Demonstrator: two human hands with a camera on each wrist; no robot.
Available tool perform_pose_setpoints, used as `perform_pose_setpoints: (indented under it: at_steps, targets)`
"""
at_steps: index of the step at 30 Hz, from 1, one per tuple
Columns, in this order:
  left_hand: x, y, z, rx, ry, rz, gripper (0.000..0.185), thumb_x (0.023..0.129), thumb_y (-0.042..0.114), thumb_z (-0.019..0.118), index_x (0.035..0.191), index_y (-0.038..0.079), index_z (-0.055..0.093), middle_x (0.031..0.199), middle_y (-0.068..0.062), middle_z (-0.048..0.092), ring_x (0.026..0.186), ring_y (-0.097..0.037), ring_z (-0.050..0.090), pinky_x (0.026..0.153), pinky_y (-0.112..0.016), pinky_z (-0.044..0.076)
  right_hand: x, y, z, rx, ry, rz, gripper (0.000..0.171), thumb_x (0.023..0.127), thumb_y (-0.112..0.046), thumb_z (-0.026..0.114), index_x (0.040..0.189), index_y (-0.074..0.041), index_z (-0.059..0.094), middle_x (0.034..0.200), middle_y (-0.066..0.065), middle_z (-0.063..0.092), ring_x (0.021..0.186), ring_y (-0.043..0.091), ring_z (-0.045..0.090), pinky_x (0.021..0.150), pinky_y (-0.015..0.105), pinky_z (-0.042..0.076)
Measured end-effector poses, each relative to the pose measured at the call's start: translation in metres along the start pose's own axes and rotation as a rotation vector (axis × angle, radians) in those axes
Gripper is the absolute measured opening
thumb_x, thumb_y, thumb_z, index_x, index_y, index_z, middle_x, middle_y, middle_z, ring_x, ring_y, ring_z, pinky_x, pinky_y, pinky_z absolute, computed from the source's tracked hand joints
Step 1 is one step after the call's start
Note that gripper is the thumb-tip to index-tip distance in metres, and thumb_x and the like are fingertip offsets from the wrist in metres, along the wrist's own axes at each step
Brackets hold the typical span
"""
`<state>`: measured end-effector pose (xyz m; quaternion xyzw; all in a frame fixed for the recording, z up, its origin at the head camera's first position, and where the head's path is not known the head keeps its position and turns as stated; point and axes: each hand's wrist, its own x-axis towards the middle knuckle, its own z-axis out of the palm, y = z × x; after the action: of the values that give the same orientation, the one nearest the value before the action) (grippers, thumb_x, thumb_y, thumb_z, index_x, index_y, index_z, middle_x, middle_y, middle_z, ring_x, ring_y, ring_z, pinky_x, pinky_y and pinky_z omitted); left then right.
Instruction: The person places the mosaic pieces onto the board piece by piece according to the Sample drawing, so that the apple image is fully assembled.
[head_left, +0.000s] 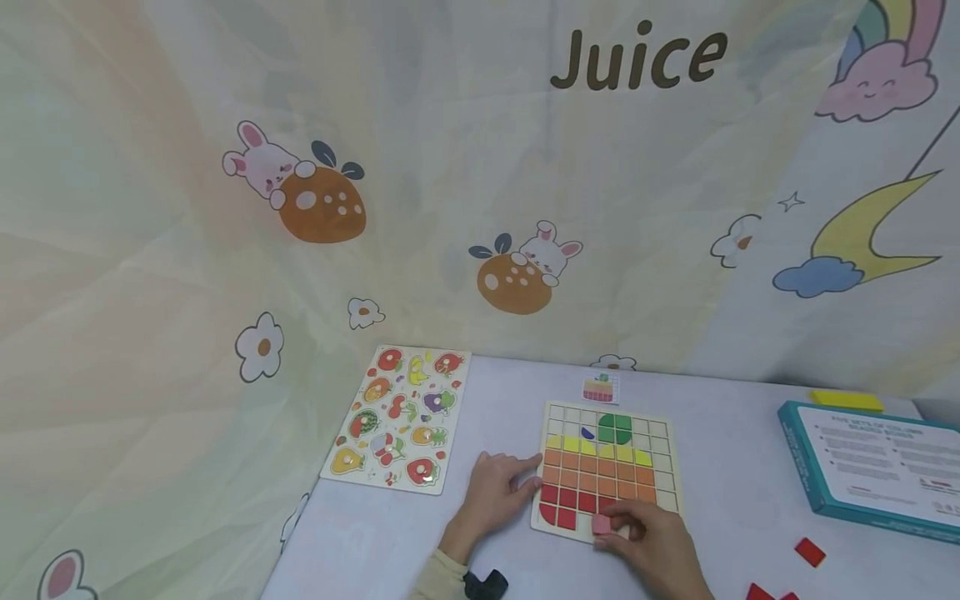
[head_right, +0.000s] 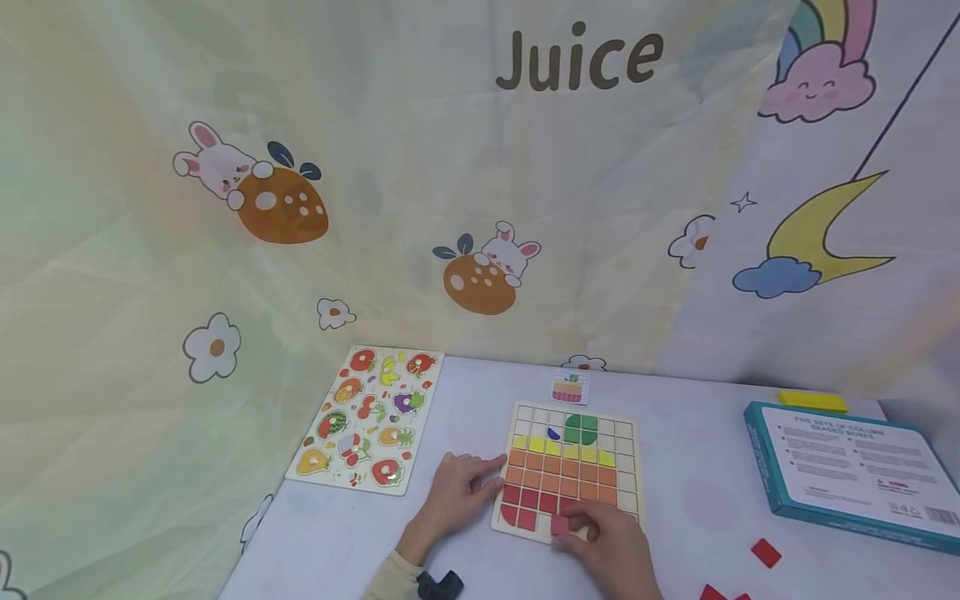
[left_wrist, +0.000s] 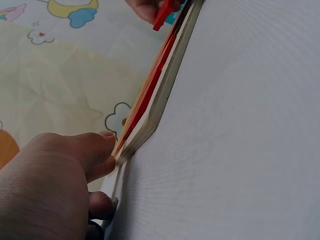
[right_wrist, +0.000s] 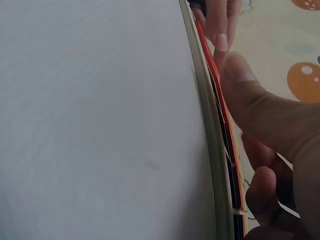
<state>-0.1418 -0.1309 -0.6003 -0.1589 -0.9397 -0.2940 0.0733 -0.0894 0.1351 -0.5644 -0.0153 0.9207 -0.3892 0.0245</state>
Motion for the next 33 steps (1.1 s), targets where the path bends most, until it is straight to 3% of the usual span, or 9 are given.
perform_pose_setpoints:
  at_steps: [5, 9, 20, 28, 33]
  targets:
    - [0.0, 0.0, 0.0, 0.001, 0.008, 0.007, 0.038, 0.102, 0.049, 0.068, 0.134, 0.031, 0.075, 0.057, 0.02, 0.04, 0.058, 0.002, 0.031, 0.066, -0.019, 0.025, 0.001, -0.008, 0.004, -0.106, -0.029, -0.003, 0.038, 0.067, -0.028, 0.1, 0.101, -0.023, 0.082, 0.081, -0.013, 0.06, 0.074, 0.007, 0.048, 0.061, 0.02, 0.038]
    - [0.0, 0.001, -0.001, 0.019, 0.017, 0.017, 0.038, 0.101, 0.049, 0.068, 0.134, 0.031, 0.075, 0.056, 0.02, 0.04, 0.057, 0.003, 0.031, 0.066, -0.019, 0.025, 0.003, -0.012, 0.006, -0.128, -0.067, 0.002, 0.04, 0.069, -0.03, 0.099, 0.104, -0.019, 0.082, 0.08, -0.011, 0.057, 0.077, 0.01, 0.048, 0.063, 0.023, 0.036]
    - [0.0, 0.003, -0.002, 0.021, 0.034, 0.035, 0.038, 0.102, 0.048, 0.068, 0.133, 0.03, 0.075, 0.056, 0.02, 0.042, 0.058, 0.003, 0.031, 0.065, -0.019, 0.025, 0.004, -0.015, 0.005, -0.107, -0.079, 0.004, 0.04, 0.066, -0.03, 0.101, 0.1, -0.023, 0.08, 0.075, -0.012, 0.057, 0.07, 0.007, 0.045, 0.06, 0.025, 0.034]
    - [0.0, 0.002, -0.002, 0.009, 0.012, 0.013, 0.039, 0.101, 0.049, 0.069, 0.134, 0.031, 0.074, 0.057, 0.02, 0.042, 0.058, 0.004, 0.031, 0.066, -0.019, 0.024, 0.002, -0.013, 0.001, -0.04, -0.107, 0.041, 0.03, 0.074, -0.024, 0.098, 0.1, -0.023, 0.081, 0.074, -0.01, 0.058, 0.068, 0.008, 0.047, 0.058, 0.023, 0.037]
    - [0.0, 0.002, -0.001, 0.012, 0.012, 0.011, 0.039, 0.101, 0.049, 0.068, 0.134, 0.031, 0.074, 0.056, 0.021, 0.041, 0.057, 0.004, 0.031, 0.066, -0.019, 0.024, 0.003, -0.011, 0.003, -0.056, -0.107, 0.035, 0.025, 0.077, -0.024, 0.095, 0.099, -0.024, 0.083, 0.074, -0.011, 0.057, 0.069, 0.007, 0.046, 0.059, 0.023, 0.036]
